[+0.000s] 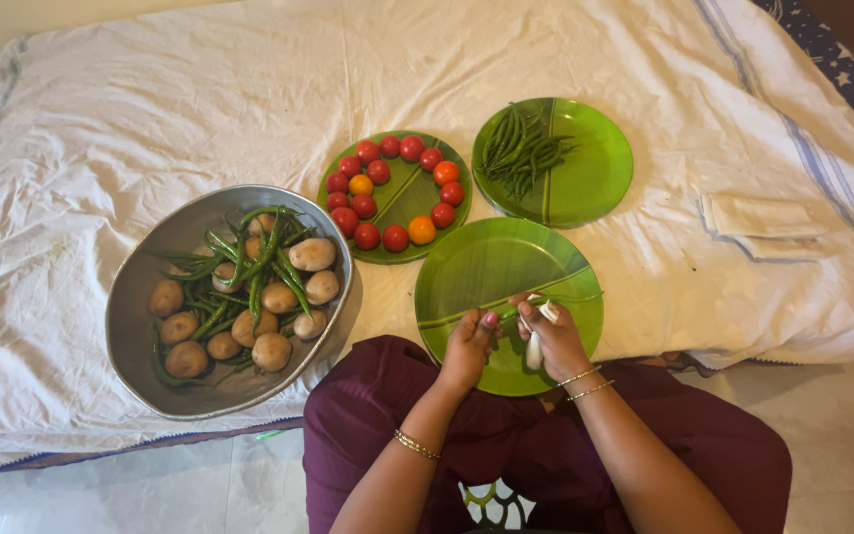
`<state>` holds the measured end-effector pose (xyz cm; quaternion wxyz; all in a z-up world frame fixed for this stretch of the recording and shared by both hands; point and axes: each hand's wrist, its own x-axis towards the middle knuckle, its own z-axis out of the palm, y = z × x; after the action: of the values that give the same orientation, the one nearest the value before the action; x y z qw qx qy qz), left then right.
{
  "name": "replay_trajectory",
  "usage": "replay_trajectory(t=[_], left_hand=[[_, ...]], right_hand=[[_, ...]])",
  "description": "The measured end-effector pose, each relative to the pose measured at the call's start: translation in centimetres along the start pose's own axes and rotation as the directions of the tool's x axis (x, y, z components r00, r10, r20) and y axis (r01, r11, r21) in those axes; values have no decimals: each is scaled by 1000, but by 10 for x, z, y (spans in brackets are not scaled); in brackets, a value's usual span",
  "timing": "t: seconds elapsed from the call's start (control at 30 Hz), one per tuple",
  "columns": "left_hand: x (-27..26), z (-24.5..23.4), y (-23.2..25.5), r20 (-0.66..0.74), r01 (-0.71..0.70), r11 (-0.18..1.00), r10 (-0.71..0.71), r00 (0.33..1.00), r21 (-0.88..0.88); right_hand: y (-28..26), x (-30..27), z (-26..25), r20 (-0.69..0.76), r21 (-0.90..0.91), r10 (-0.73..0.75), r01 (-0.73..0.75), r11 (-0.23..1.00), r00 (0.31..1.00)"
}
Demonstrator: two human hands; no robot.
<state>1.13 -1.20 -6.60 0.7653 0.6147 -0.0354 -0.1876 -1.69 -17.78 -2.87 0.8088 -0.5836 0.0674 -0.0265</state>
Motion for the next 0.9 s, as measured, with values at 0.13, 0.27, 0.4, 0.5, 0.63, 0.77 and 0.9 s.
replay_trajectory(t=[0.13,0.27,0.4,0.5,0.63,0.77,0.9], left_hand=[[-7,1,20,-68,-240,947,259,964,212],[-21,3,47,-92,-297,897,343,935,327],[-27,8,63,-113,-188,865,269,956,465],[-26,9,63,-61,-198,863,254,965,464],[-24,5,57,-36,-101,930,122,992,354],[-21,8,48,-41,19,945,-6,999,327],[-23,9,50,-43,-216,872,261,964,439]], right_hand=[[-1,0,-1,25,37,24,-25,999,999],[2,-1,-1,29,17,27,-27,999,999],[8,0,0,0,-29,56,-56,998,998],[15,-4,5,48,-5,74,-74,997,996],[16,-3,2,112,-31,58,-55,998,992],[15,-5,5,115,-11,67,-67,998,991],[13,-3,7,58,-25,60,-59,998,997]])
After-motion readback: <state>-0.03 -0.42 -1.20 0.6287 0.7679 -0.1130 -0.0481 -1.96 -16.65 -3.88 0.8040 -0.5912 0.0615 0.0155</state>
